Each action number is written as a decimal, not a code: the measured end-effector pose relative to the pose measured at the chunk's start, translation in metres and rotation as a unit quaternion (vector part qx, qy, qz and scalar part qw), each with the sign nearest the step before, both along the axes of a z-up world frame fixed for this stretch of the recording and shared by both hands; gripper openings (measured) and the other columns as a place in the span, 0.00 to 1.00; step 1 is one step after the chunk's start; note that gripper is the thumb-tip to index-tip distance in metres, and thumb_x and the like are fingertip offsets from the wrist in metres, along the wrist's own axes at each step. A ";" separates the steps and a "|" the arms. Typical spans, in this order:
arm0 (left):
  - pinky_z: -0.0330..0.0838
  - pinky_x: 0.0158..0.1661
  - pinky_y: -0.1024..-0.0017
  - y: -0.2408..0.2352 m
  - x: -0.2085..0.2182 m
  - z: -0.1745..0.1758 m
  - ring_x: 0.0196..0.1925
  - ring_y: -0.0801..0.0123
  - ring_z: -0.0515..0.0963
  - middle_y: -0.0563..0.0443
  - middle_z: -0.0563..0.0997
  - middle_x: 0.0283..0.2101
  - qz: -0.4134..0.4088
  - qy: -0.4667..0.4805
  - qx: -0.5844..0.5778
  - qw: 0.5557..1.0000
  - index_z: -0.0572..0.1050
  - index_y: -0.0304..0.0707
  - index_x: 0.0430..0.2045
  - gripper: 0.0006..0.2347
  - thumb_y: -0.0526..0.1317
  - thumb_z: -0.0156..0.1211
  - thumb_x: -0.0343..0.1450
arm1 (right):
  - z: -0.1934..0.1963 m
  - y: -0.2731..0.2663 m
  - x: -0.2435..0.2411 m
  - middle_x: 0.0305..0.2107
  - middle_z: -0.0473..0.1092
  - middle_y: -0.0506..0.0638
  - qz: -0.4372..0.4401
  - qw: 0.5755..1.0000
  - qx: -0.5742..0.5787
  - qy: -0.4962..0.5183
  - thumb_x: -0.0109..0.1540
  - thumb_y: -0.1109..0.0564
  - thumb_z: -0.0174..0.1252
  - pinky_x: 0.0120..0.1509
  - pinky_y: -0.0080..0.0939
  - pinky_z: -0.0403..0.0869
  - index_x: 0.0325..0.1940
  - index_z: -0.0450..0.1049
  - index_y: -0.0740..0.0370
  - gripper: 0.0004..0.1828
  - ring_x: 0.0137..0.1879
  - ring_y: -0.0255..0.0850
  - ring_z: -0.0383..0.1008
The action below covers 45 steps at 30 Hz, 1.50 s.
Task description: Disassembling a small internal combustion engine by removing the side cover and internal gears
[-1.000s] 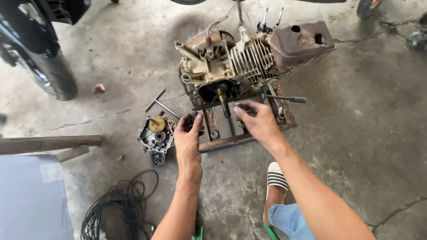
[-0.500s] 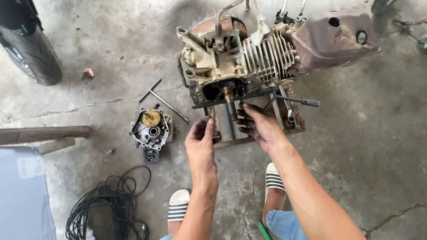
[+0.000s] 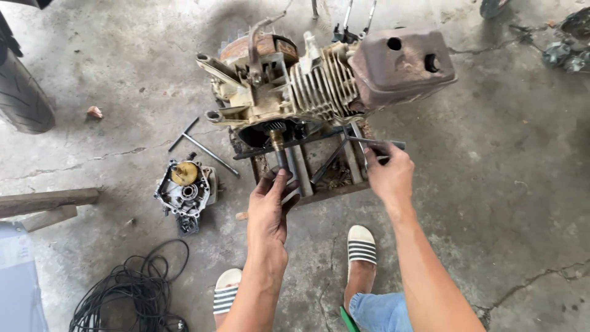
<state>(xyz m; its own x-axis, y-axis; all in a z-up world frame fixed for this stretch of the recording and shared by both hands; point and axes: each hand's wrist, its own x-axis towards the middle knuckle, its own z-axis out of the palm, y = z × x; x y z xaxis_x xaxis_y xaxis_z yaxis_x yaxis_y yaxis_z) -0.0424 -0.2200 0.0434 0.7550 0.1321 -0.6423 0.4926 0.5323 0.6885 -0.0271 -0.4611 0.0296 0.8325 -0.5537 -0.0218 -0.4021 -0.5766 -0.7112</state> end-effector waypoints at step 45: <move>0.79 0.40 0.67 -0.081 -0.020 -0.027 0.33 0.66 0.84 0.43 0.85 0.37 -0.281 -0.207 0.119 0.930 0.79 0.41 0.46 0.11 0.38 0.65 0.70 | 0.046 -0.033 -0.049 0.35 0.68 0.55 0.164 0.952 -0.256 -0.024 0.62 0.66 0.56 0.50 0.53 0.75 0.45 0.82 0.46 0.17 0.45 0.57 0.75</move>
